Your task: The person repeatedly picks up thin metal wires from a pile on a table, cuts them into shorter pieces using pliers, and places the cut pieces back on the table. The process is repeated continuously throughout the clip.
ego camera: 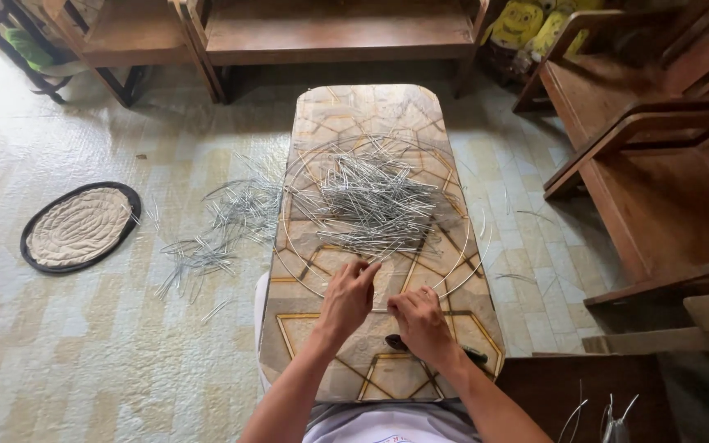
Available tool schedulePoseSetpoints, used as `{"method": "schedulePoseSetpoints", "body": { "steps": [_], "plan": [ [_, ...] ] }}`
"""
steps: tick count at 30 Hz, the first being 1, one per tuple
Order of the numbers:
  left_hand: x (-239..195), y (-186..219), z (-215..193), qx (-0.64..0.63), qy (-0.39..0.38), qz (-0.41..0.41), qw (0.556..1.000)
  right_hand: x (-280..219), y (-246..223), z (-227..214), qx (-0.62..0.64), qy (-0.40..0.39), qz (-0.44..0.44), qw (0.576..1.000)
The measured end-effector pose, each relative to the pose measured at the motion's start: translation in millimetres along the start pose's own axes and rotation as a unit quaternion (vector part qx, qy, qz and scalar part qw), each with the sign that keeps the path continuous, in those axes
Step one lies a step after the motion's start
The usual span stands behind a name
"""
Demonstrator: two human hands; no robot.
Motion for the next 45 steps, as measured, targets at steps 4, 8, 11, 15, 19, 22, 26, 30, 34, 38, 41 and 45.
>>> {"method": "schedulePoseSetpoints", "body": {
  "steps": [4, 8, 11, 15, 19, 22, 26, 30, 34, 38, 41, 45],
  "plan": [
    [24.5, -8.1, 11.7, 0.041, 0.005, 0.018, 0.999, -3.9, 1.7, 7.5, 0.001, 0.007, -0.008, 1.000],
    [9.5, -17.3, 26.5, 0.011, 0.047, -0.015, 0.999, -6.3, 12.6, 15.0, -0.036, 0.024, 0.045, 0.998],
    [-14.9, -17.6, 25.7, -0.018, 0.018, -0.035, 0.999, -1.8, 8.7, 8.0, -0.030, 0.031, 0.053, 0.998],
    [-37.0, -17.2, 26.7, 0.005, -0.025, -0.034, 0.999, -5.7, 14.0, 20.3, -0.031, 0.023, 0.065, 0.997],
    [-38.4, -15.4, 25.9, 0.000, -0.007, -0.020, 1.000, -3.3, 9.0, 13.4, -0.013, -0.008, 0.086, 0.996],
    [-35.9, -14.7, 22.3, -0.008, -0.025, -0.016, 1.000, -3.7, 10.5, 15.4, -0.025, -0.020, 0.097, 0.995],
    [-37.7, -15.0, 24.1, -0.007, -0.032, -0.020, 0.999, -1.0, 7.9, 10.9, -0.031, -0.022, 0.105, 0.994],
    [-38.1, -19.0, 23.8, -0.014, -0.034, -0.017, 0.999, -5.5, 13.2, 19.2, -0.035, -0.051, 0.111, 0.992],
    [-34.8, -13.2, 17.9, -0.009, -0.028, -0.016, 0.999, 2.3, 10.1, 10.3, -0.026, -0.060, 0.127, 0.990],
    [-33.1, -10.9, 11.2, -0.019, -0.025, 0.013, 0.999, 12.7, -3.4, -0.9, 0.017, -0.083, 0.117, 0.990],
    [-33.2, -11.6, 9.2, -0.021, -0.035, 0.006, 0.999, 16.5, -8.9, -2.9, 0.023, -0.100, 0.119, 0.988],
    [-30.8, -11.6, 10.1, -0.018, -0.033, 0.001, 0.999, 16.9, -4.9, -1.7, 0.029, -0.088, 0.110, 0.990]
  ]
}}
Point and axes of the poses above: each hand's wrist, its own x-axis towards the middle knuckle, its own z-axis out of the palm, y = z × x, the point moved 2 cm from there along x, towards the middle knuckle, and after that the axes turned 1 degree about z, right-handed, at the moved point
